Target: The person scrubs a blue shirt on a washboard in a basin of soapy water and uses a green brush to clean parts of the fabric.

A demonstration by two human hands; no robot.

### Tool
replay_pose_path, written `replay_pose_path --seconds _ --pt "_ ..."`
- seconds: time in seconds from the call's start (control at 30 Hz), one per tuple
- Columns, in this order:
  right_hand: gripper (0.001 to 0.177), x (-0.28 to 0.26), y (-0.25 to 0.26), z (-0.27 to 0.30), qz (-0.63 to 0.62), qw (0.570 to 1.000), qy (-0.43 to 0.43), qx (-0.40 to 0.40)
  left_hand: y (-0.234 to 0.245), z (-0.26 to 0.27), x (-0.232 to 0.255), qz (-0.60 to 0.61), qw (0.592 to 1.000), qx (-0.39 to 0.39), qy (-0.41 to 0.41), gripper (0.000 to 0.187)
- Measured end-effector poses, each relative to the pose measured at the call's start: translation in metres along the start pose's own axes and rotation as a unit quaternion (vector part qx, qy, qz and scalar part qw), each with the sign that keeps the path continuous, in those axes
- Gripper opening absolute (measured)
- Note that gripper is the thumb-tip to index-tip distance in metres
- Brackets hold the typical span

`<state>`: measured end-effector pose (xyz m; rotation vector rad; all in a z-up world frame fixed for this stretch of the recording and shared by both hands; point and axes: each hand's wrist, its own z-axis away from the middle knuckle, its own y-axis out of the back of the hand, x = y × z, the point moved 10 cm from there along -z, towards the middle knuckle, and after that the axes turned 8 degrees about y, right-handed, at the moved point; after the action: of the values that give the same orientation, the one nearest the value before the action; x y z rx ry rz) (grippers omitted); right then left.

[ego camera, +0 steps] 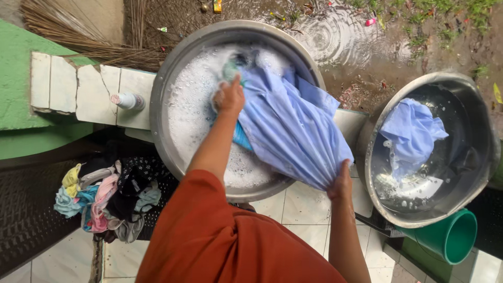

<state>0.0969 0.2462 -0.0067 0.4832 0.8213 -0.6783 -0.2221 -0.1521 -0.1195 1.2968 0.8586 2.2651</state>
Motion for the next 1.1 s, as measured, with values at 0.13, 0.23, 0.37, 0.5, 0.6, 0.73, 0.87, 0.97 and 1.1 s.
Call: replay_pose_path --seconds 0.13,0.23,0.37,0.5,0.6,0.73,0.87,0.97,1.1 --pt "0.095 0.014 0.0 -0.011 0.043 0.999 -0.012 0.005 -0.03 0.104 0.051 -0.081 0.982 -0.054 -0.163 0.041" --pt "0.094 0.013 -0.002 -0.013 0.05 0.999 -0.016 0.015 -0.05 0.278 0.112 -0.051 0.895 -0.084 -0.435 0.027" --pt "0.092 -0.001 0.014 -0.018 0.018 1.0 0.019 0.01 -0.043 0.265 0.076 -0.026 0.835 -0.038 -0.548 0.052" --pt "0.092 0.012 0.028 -0.026 0.131 0.991 0.014 0.009 -0.026 0.06 -0.053 -0.086 0.98 -0.177 0.03 0.063" --pt "0.073 0.031 0.0 -0.008 0.157 0.979 -0.045 -0.119 0.034 0.008 -0.026 -0.032 0.979 -0.146 -0.139 0.044" --pt "0.054 0.028 -0.034 0.007 0.271 0.916 -0.012 -0.296 0.089 -0.019 -0.065 0.067 0.992 -0.096 -0.047 0.055" --pt "0.034 -0.02 -0.087 0.024 -0.218 0.853 0.02 -0.474 0.113 0.007 -0.135 0.03 0.995 -0.055 0.072 0.074" --pt "0.031 -0.035 -0.1 0.002 -0.308 0.849 0.012 -0.429 0.088 0.043 -0.151 0.092 0.981 -0.113 0.131 0.076" --pt "0.046 -0.003 -0.069 -0.041 -0.284 0.947 -0.017 -0.149 0.059 0.12 -0.063 0.254 0.953 -0.091 -0.141 0.059"
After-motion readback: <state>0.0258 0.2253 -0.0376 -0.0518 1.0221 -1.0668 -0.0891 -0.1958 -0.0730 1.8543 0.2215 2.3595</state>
